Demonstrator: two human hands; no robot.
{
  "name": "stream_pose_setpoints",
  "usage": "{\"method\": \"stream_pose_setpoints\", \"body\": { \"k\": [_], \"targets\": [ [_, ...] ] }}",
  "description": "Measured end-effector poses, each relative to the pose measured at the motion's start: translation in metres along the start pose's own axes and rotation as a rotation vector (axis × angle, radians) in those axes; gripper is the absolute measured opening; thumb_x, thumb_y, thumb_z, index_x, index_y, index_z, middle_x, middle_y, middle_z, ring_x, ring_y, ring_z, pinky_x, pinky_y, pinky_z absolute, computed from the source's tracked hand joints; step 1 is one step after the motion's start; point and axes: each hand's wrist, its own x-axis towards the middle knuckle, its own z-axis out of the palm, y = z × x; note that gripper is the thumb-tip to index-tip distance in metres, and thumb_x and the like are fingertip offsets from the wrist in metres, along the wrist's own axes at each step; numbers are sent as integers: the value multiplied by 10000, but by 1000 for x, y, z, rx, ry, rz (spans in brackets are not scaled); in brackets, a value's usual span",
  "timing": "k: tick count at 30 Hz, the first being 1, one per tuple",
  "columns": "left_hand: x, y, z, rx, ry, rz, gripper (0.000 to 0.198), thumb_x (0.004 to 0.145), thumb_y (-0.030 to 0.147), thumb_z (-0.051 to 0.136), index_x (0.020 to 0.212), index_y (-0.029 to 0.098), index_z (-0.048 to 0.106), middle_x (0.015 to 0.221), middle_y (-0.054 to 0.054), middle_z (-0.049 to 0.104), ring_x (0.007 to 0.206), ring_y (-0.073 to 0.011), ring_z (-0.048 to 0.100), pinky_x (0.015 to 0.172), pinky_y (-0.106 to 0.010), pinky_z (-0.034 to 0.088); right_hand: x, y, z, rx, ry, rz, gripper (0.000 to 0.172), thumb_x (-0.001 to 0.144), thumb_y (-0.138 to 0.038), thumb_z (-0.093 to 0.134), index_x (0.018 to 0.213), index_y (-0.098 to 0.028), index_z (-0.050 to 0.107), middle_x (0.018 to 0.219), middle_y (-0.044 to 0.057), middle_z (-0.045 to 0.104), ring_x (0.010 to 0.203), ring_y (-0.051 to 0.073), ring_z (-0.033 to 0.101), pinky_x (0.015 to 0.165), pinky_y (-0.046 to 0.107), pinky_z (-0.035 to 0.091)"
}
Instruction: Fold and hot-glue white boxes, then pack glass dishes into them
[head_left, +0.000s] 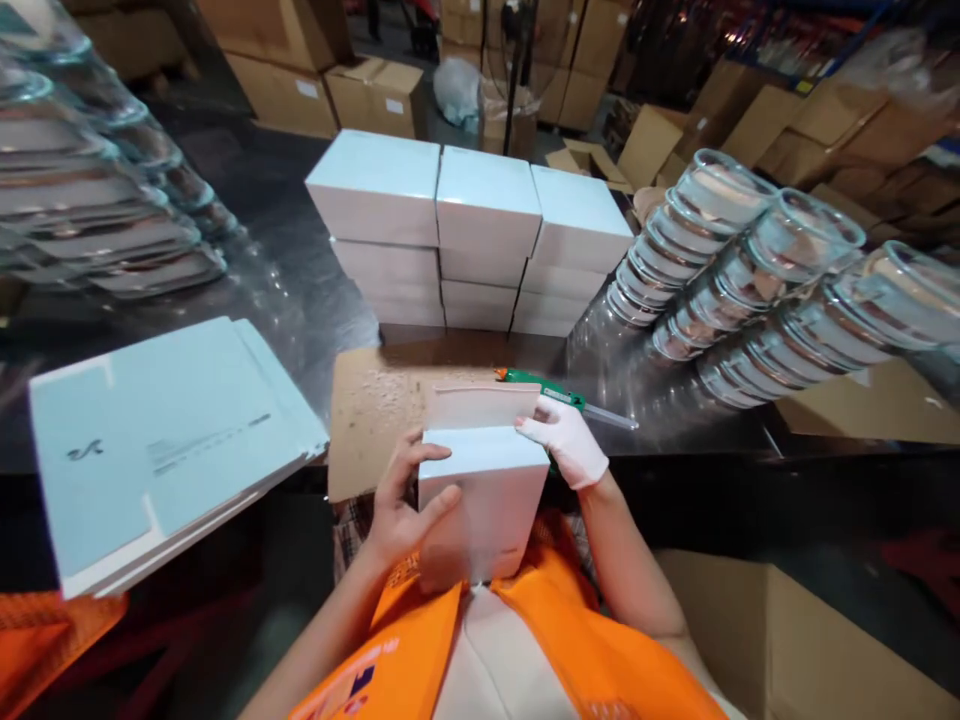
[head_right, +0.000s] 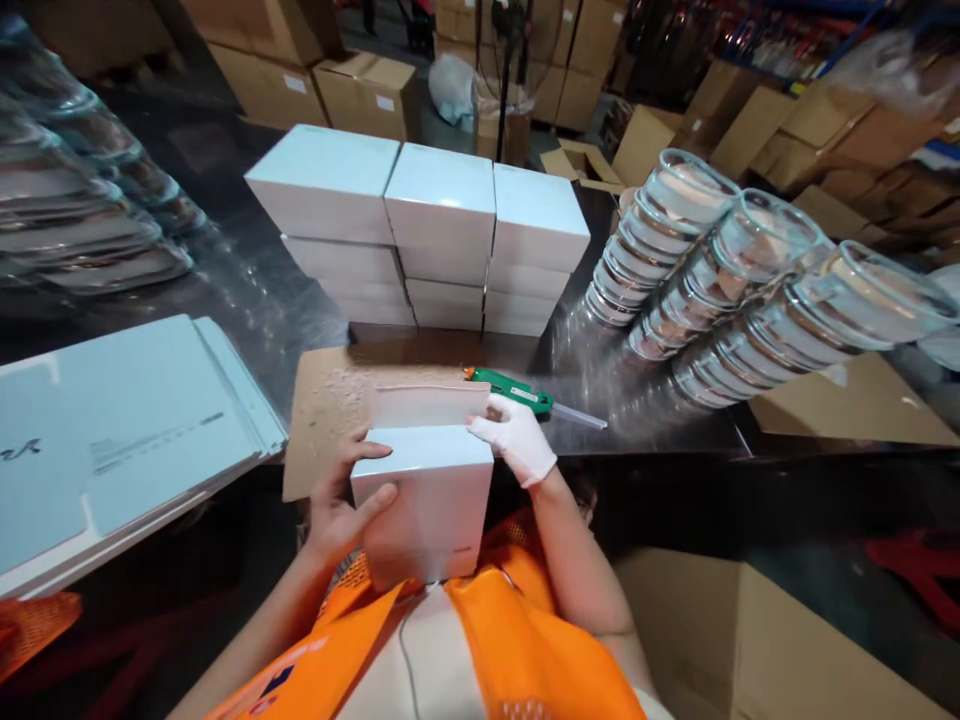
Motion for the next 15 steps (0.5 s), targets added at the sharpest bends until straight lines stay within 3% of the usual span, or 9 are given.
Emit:
{"method": "stream_pose_setpoints", "body": {
  "k": [2, 4, 6, 8, 9, 11, 13, 15],
  "targets": [
    [2, 0, 5, -64, 21, -14, 332, 866, 486, 807, 1043, 230, 694, 1393, -138, 639, 1423, -343, 552, 1148, -469, 476, 3, 4, 7, 92, -11, -2, 516, 659, -480, 959, 1095, -258, 792, 1047, 21, 817, 1021, 258, 767, 996, 418, 607],
    [4, -2, 9, -196, 74, -27, 399, 871, 468, 809, 1171, 263, 645, 1384, -129, 639, 1386, -334, 597, 1123, -484, 505, 0, 7, 4, 68, -31, -96, 505, 707, -611, 919, 1051, -261, 800, 1076, 35, 811, 1061, 257, 755, 1031, 427, 587],
    [5, -4, 9, -332, 124, -12, 556, 879, 434, 813, 1347, 347, 527, 1266, -75, 671, 1263, -295, 680, 1059, -478, 555, -7, 6, -4, -21, -200, -222, 652, 751, -823, 774, 1058, -249, 813, 1251, 93, 775, 1207, 297, 713, 1097, 468, 545],
    [6, -7, 7, -366, 109, 26, 541, 894, 410, 801, 1351, 382, 515, 1184, -41, 671, 1178, -267, 706, 1021, -477, 579, -14, 4, -11, -128, -383, -362, 823, 738, -945, 645, 1137, -243, 803, 1436, 139, 687, 1347, 337, 640, 1161, 509, 490],
    [6, -7, 5, -342, 79, 39, 428, 904, 408, 789, 1275, 360, 580, 1164, -41, 666, 1166, -263, 700, 1015, -476, 581, -16, 2, -12, -193, -438, -430, 832, 744, -935, 652, 1190, -246, 787, 1478, 151, 656, 1379, 339, 618, 1178, 516, 472],
    [6, -8, 1, -272, 33, 49, 208, 909, 414, 780, 1042, 285, 685, 1138, -56, 655, 1163, -267, 681, 1023, -477, 575, -19, 0, -11, -343, -476, -552, 656, 836, -773, 743, 1235, -252, 766, 1441, 155, 676, 1353, 303, 637, 1170, 495, 486],
    [6, -6, -1, -242, 30, 48, 184, 904, 423, 781, 923, 254, 710, 1122, -62, 643, 1164, -272, 672, 1030, -480, 570, -19, -1, -6, -457, -488, -634, 403, 939, -528, 772, 1233, -253, 766, 1403, 149, 694, 1319, 260, 658, 1144, 452, 515],
    [7, -4, -2, -221, 31, 47, 160, 903, 406, 779, 925, 257, 724, 1114, -57, 636, 1164, -269, 674, 1035, -483, 568, -17, 1, -2, -473, -489, -659, 247, 997, -388, 723, 1204, -265, 776, 1419, 135, 686, 1315, 234, 665, 1134, 423, 528]
  ]
}}
